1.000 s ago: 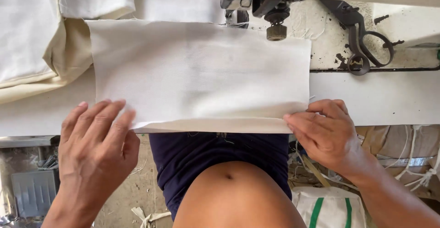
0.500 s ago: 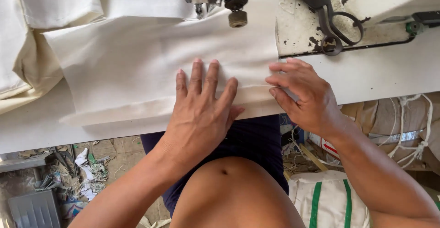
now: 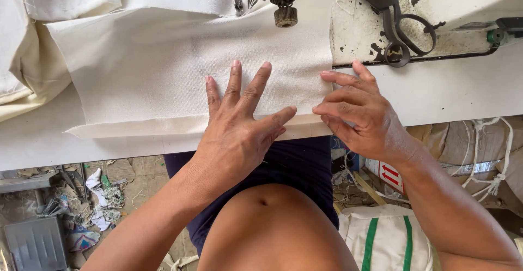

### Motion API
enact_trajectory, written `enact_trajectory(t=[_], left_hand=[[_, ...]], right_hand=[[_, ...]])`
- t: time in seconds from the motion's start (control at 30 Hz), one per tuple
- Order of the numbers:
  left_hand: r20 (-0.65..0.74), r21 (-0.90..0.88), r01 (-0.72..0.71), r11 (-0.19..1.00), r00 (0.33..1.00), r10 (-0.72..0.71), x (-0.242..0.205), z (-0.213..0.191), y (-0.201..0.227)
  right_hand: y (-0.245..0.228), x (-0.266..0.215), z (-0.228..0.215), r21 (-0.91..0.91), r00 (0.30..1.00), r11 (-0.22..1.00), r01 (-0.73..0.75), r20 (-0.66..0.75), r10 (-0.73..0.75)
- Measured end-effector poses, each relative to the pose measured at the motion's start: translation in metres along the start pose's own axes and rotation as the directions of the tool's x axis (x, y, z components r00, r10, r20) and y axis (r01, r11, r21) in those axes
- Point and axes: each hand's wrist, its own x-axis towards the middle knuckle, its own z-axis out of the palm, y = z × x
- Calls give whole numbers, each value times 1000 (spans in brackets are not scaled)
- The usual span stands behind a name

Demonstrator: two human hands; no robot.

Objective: Folding and aligning fabric pieces on a sewing machine table to prepare them for stitching.

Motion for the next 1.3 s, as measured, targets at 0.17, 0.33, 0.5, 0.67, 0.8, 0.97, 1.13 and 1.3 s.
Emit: enact_trajectory(t=[0.17,0.33,0.5,0.67,0.8,0.97,1.13,1.3], left_hand=[[-59,2,-47,999,997,47,-1,4,-1],[-83,67,-38,997,996,44,-1,9,-1],[-78,51,-21,998,997,25,0,8,0],[-82,26,-20,999,996,22,3,3,2],[-63,-23,6,1000,998,-8,4,1,5],[-67,-40,9,999,998,-12,5,-1,7],[-52,-37,22,999,998,-24,5,0,6],[-51,-63,11,998,999,-14,6,-2,6]], right_hand=[[-2,0,2,-11,1000,1000,6,-1,-6],[-16,-1,2,-213,988,973,89,-108,-114],[-15,-7,8,-216,994,976,29,-95,-51],[-12,-8,7,-176,995,984,8,-94,-25],[-9,-11,8,-144,996,990,7,-83,-19],[-9,-12,6,-143,997,990,13,-78,-25],[-8,-13,6,-104,996,995,7,-83,-15],[-5,-14,8,-82,993,997,14,-118,-24]])
